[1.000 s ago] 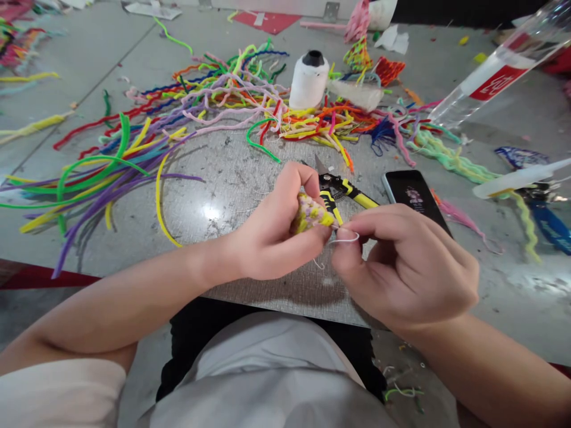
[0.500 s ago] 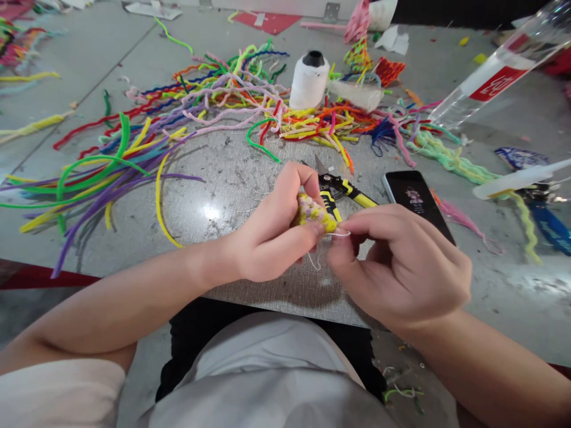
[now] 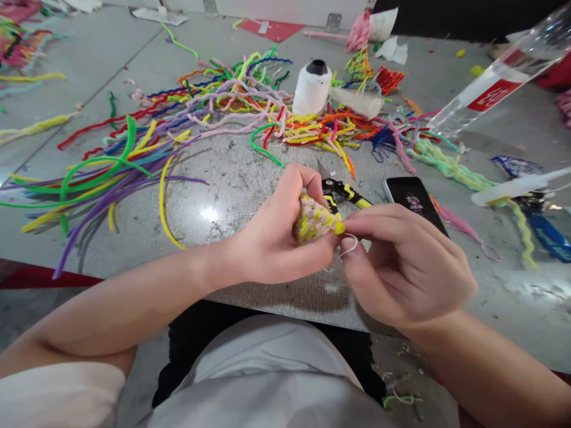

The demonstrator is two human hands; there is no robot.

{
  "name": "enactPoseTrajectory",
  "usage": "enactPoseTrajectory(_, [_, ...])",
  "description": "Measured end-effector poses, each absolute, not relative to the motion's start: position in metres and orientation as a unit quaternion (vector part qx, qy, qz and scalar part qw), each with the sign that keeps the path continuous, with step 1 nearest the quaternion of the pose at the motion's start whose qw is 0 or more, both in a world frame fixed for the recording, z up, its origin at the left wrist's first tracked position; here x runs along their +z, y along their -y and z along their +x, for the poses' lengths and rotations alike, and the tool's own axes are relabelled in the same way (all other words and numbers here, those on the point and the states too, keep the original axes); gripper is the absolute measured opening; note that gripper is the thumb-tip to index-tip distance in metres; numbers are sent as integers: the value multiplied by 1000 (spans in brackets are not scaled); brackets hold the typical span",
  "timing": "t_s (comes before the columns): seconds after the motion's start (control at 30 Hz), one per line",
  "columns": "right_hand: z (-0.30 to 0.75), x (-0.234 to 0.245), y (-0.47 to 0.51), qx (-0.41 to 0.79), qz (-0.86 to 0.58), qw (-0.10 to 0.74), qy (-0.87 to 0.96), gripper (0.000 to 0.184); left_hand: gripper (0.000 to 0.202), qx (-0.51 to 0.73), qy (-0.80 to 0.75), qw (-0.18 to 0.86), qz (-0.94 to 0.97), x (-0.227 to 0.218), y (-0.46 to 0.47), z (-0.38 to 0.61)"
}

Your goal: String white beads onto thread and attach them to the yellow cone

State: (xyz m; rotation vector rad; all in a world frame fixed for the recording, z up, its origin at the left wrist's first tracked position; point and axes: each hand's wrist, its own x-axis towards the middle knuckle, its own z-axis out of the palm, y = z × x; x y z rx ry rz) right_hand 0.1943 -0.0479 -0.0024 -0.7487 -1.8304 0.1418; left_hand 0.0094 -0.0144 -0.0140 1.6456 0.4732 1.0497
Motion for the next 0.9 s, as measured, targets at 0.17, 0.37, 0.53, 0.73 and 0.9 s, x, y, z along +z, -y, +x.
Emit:
enactPoseTrajectory(0.17, [193, -3, 48, 108, -330, 563, 750, 21, 46, 455, -219, 501, 703, -14, 14, 10])
enactPoseTrajectory(0.37, [193, -3, 51, 203, -389, 540, 718, 22, 52, 466, -236, 468, 713, -24, 15, 9])
enactPoseTrajectory(0.53, [196, -5, 49, 182, -395, 526, 731, 24, 53, 461, -245, 467, 714, -23, 14, 9])
enactPoseTrajectory(0.73, [194, -1, 49, 280, -390, 513, 711, 24, 36, 423, -196, 551, 693, -19, 12, 5])
enactPoseTrajectory(0.9, [192, -2, 47, 382, -378, 528, 658, 14, 27, 385, -179, 632, 649, -20, 10, 2])
